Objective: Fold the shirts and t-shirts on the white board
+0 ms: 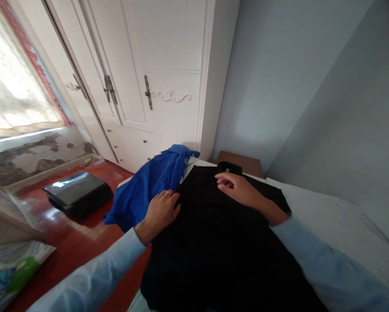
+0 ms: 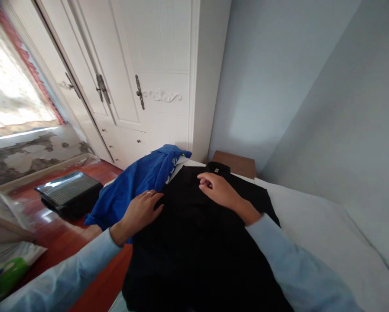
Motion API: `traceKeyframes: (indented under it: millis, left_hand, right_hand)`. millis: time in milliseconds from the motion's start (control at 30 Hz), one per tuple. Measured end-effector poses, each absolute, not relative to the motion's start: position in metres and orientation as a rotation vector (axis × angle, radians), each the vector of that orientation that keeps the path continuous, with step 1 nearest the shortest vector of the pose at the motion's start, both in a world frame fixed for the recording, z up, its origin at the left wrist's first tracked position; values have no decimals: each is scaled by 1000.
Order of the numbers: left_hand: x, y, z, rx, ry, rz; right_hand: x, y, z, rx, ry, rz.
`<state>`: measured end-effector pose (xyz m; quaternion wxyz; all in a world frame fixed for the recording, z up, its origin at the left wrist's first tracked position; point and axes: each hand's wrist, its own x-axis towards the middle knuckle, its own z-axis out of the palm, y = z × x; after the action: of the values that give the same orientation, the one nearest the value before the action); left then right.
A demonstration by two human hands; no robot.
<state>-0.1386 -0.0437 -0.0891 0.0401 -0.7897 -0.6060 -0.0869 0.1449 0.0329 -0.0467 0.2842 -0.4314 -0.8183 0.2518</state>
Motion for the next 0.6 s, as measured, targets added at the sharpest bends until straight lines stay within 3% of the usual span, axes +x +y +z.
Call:
traceKeyframes:
  millis: [233, 600]
  left_hand:
    - [-150, -49, -103, -2036, -2322, -683]
    - [-158, -58, -128, -1860, -2497, -1361]
  right_hand:
    - [50, 152, -85, -1581, -1668, 1085]
    - [19, 192, -127, -1323, -1404, 1154]
